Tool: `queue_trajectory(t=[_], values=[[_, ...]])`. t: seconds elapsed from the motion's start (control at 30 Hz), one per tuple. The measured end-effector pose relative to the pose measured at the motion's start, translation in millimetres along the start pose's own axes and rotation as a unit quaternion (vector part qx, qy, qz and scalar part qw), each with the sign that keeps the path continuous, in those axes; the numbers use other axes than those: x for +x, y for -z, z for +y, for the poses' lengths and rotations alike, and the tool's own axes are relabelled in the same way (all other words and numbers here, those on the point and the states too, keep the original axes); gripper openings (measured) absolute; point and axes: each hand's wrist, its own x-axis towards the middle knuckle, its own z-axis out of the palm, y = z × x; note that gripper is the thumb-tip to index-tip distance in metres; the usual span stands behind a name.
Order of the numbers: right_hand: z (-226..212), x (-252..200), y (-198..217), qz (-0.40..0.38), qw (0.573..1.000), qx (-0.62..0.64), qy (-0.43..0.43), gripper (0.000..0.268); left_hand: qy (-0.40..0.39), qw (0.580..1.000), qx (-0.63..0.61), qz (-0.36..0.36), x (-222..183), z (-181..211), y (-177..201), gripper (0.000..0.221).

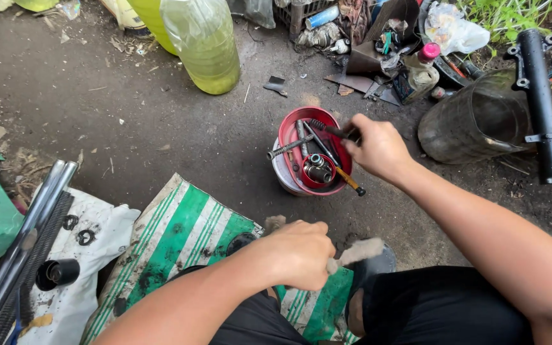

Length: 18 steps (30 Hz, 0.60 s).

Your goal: Cleaning and reassembling motorcycle suspension components using a rag and a container

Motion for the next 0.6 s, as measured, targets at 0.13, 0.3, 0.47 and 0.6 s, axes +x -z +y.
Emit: queue_trajectory(t=[0.13,0.3,0.47,0.6], values=[[7,-5,-3,-0.073,0.985,-0.149,0.055,0.029,-0.036,0.999,0.033,-0.013,-22,-7,9,0.043],[5,-17,14,-0.116,0.979,-0.169,0.008,0.035,-0.069,0.994,0.081,-0.040,-25,-4,2,0.044],[14,-15,7,-0.188,0.955,-0.225,0.052,0.033,-0.065,0.997,0.049,-0.016,-24,-5,1,0.042],[2,-16,8,-0.237,0.937,-0.250,0.063,0.042,-0.052,0.996,0.058,-0.045,-19,-6,5,0.039]])
